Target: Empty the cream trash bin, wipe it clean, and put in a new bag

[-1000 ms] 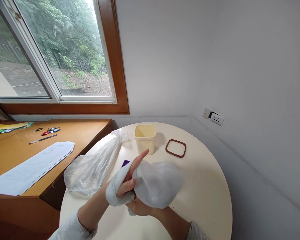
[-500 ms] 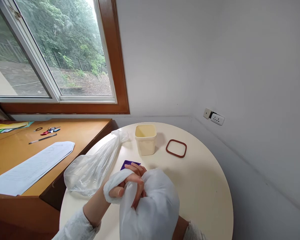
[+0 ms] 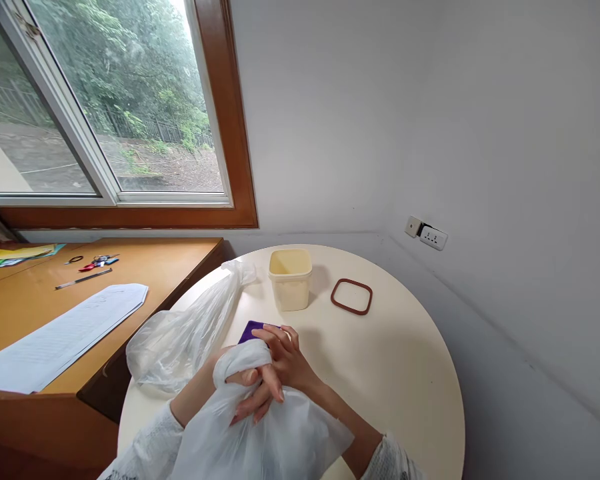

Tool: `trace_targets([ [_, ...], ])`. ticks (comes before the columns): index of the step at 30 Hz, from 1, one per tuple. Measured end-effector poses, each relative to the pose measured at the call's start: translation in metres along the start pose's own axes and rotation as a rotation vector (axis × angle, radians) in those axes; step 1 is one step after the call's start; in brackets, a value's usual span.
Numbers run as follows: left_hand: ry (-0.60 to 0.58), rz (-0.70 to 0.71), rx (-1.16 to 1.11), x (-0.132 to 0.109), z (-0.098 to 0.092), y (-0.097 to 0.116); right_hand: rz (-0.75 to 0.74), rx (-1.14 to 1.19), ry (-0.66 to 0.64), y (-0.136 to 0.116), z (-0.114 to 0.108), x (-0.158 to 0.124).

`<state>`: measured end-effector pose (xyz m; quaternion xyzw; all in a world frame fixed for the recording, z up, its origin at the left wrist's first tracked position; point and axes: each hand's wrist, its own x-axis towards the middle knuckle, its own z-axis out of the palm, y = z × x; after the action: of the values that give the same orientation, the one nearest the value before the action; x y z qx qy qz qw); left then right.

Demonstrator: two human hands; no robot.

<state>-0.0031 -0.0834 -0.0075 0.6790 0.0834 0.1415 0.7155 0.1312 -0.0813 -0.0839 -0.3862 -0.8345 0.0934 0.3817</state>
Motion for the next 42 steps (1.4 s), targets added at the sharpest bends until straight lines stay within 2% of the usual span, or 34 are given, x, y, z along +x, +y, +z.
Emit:
trace_targets([
  [1,-0.147,-0.016,0.007,0.003,-0.004,0.003,-0.027,-0.023,-0.010,0.001,-0.003,0.000],
  [2,-0.234,-0.025,0.031,0.006,-0.008,0.005,-0.050,-0.046,-0.026,0.001,-0.005,-0.001],
  [3,-0.269,-0.035,0.062,0.009,-0.011,0.006,-0.068,-0.066,-0.046,0.001,-0.008,-0.002],
  [5,-0.255,-0.060,0.119,0.012,-0.015,0.007,-0.098,-0.080,-0.098,0.000,-0.015,-0.003],
  [7,-0.184,-0.084,0.166,0.012,-0.015,0.009,-0.119,-0.079,-0.148,0.000,-0.021,-0.005],
  [10,-0.007,-0.091,0.225,0.008,-0.011,0.014,-0.086,-0.102,-0.175,0.000,-0.028,-0.005],
  [14,0.174,-0.076,0.276,0.002,-0.009,0.016,-0.050,-0.156,-0.102,0.000,-0.035,-0.003],
  [20,0.427,-0.028,0.218,0.003,-0.011,0.000,0.012,-0.184,0.002,0.001,-0.042,0.003],
  [26,0.715,0.001,0.362,0.011,-0.008,-0.017,0.113,-0.302,0.043,0.009,-0.049,0.002],
  [29,0.776,-0.007,0.470,0.014,-0.011,-0.027,0.156,-0.348,0.050,0.008,-0.056,0.004],
  [33,0.773,0.002,0.576,0.016,-0.014,-0.033,0.216,-0.302,0.031,-0.002,-0.067,0.009],
  [35,0.771,0.018,0.601,0.017,-0.013,-0.033,0.256,-0.177,0.028,-0.009,-0.072,0.012],
  [39,0.789,0.076,0.497,0.019,-0.010,-0.031,0.329,0.212,0.039,-0.018,-0.082,0.017],
  [41,0.818,0.092,0.531,0.021,-0.011,-0.033,0.358,0.373,0.106,-0.018,-0.087,0.019],
  [42,0.836,0.090,0.573,0.022,-0.013,-0.035,0.371,0.425,0.181,-0.017,-0.089,0.020],
])
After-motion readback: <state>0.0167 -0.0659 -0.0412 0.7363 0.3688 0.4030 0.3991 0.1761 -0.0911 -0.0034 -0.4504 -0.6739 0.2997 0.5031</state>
